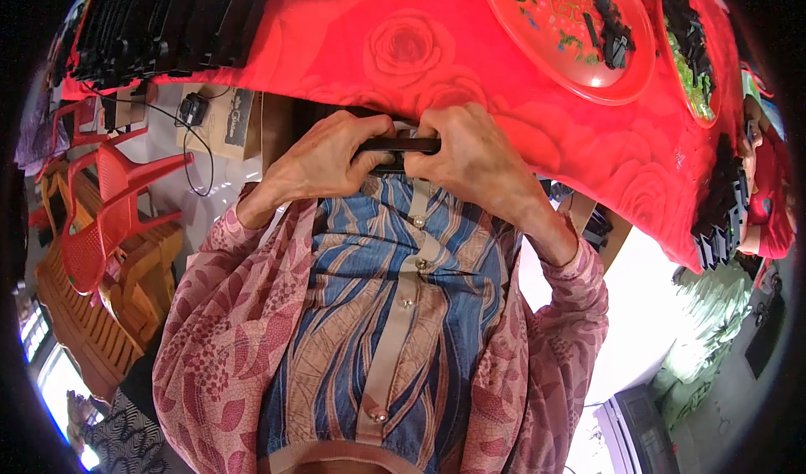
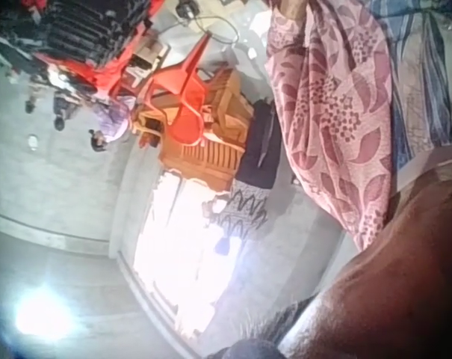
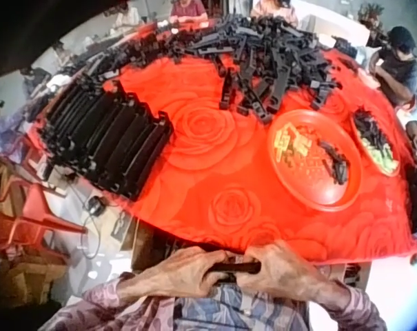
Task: The person assembles plastic components by hand, inserting small parts and springs into plastic housings and pressing the pieces into place.
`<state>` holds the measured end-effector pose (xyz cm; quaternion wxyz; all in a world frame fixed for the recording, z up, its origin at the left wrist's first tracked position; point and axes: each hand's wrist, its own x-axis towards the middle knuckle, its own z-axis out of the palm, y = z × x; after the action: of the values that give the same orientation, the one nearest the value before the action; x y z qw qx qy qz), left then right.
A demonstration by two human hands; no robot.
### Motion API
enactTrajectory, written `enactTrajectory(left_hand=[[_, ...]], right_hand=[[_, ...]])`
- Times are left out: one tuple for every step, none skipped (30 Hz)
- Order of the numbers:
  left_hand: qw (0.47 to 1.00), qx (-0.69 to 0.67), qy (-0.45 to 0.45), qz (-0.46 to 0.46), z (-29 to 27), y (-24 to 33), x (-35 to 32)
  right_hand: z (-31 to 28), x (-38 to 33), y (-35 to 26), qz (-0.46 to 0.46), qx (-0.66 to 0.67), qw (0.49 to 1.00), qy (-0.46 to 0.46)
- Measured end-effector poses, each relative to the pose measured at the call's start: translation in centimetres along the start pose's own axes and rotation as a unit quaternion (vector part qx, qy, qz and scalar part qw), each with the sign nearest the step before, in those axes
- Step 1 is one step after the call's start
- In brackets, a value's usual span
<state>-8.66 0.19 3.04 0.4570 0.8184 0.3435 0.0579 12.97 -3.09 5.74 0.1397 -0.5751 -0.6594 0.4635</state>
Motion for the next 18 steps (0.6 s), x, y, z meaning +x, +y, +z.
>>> enactTrajectory(left_hand=[[0.999,0.026,-0.025,-0.026,-0.2,0.3,0.0],[0.999,0.026,-0.026,-0.026,-0.1,0.2,0.0],[1.0,0.008,-0.016,-0.004,0.0,-0.1,0.1],[1.0,-0.01,-0.006,0.018,0.0,-0.4,0.2],[1.0,-0.011,-0.006,0.018,-0.1,-0.6,0.3],[0.998,-0.046,-0.03,0.011,-0.3,-0.9,0.5],[0.995,-0.082,-0.053,0.004,-0.5,-1.1,0.7],[0.995,-0.082,-0.054,0.005,-0.6,-1.3,0.9],[0.993,-0.1,-0.056,0.01,-0.6,-1.6,0.7],[0.991,-0.119,-0.057,0.016,-0.6,-1.9,0.6],[0.988,-0.138,-0.059,0.021,-0.5,-2.1,0.5],[0.989,-0.137,-0.059,0.02,-0.5,-2.1,0.4],[0.99,-0.132,-0.054,0.023,-0.4,-2.2,0.4],[0.99,-0.126,-0.049,0.025,-0.4,-2.1,0.3],[0.99,-0.127,-0.05,0.027,-0.4,-2.0,0.3],[0.99,-0.13,-0.05,0.012,-0.6,-1.8,0.3],[0.99,-0.132,-0.051,-0.002,-0.8,-1.5,0.3],[0.99,-0.132,-0.051,-0.001,-1.0,-1.3,0.4]], right_hand=[[0.0,0.0,0.1,0.0,0.001,1.0,-0.001],[0.0,-0.1,0.3,0.001,0.015,1.0,0.0],[0.1,-0.1,0.3,0.002,0.029,1.0,0.001],[0.1,-0.2,0.3,0.002,0.03,1.0,0.001],[0.0,-0.3,0.1,-0.009,0.017,1.0,0.009],[-0.1,-0.3,-0.1,-0.02,0.004,1.0,0.018],[-0.2,-0.3,-0.1,-0.02,0.004,1.0,0.019],[-0.4,-0.3,-0.1,-0.035,0.016,0.999,0.016],[-0.4,-0.3,-0.1,-0.053,0.028,0.998,0.01],[-0.6,-0.3,-0.1,-0.053,0.028,0.998,0.009],[-0.7,-0.2,-0.1,-0.056,0.048,0.997,-0.004],[-0.9,-0.2,-0.1,-0.059,0.069,0.996,-0.016],[-1.1,-0.2,-0.2,-0.06,0.07,0.996,-0.017],[-1.3,-0.2,-0.4,-0.051,0.054,0.997,-0.025],[-1.3,-0.2,-0.5,-0.039,0.037,0.998,-0.031],[-1.2,-0.3,-0.5,-0.038,0.036,0.998,-0.03],[-1.0,-0.3,-0.3,-0.055,0.043,0.997,-0.014],[-0.8,-0.3,-0.3,-0.072,0.049,0.996,0.001]])
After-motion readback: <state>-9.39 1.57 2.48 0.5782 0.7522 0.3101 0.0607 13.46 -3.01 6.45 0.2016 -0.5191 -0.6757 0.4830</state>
